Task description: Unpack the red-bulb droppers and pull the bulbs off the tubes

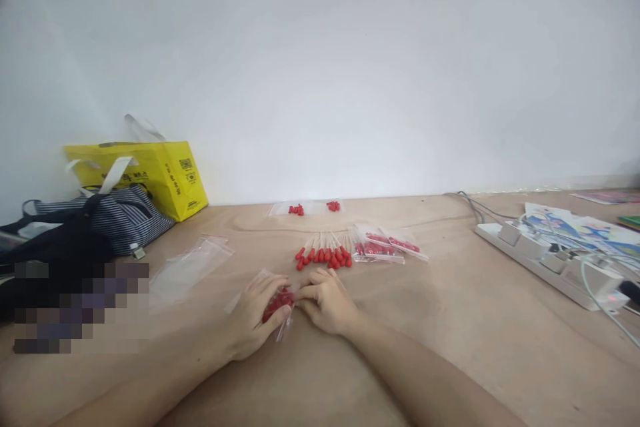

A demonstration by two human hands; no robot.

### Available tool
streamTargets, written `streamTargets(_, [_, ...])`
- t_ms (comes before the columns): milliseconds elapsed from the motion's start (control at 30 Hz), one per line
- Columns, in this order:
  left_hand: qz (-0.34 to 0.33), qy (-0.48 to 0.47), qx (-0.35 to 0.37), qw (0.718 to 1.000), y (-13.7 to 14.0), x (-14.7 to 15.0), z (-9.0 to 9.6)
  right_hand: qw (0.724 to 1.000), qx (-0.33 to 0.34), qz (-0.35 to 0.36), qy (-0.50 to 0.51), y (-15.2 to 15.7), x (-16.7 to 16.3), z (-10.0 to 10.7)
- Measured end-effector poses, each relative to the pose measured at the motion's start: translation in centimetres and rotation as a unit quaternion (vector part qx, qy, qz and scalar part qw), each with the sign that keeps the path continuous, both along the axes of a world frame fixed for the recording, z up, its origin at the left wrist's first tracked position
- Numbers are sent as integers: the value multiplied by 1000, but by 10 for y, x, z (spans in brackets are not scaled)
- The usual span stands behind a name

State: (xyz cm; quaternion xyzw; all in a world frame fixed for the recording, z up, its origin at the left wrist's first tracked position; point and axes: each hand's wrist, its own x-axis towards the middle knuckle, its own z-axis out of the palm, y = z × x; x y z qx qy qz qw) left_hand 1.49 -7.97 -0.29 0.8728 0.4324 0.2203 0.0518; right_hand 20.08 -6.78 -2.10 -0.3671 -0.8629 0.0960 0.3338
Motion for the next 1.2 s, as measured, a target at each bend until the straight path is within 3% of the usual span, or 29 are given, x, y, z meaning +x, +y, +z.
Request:
streamTargets(233, [44, -27, 3, 999, 3, 21, 1, 999, 5, -36, 9, 1, -3, 1])
streamTargets(400, [56, -88, -19, 994, 13, 19, -5, 970, -30, -238, 36, 1, -5, 1])
streamTargets(467, [56, -115, -33, 991, 15, 17, -6, 960, -61, -272, 19, 0, -7, 3])
streamTargets(767, [45, -127, -33, 990, 16, 14, -6, 955, -156, -251, 0, -3, -33, 5])
streamTargets(1200, [51, -6, -14, 999, 13, 18, -12, 963, -178, -203, -1, -2, -36, 7])
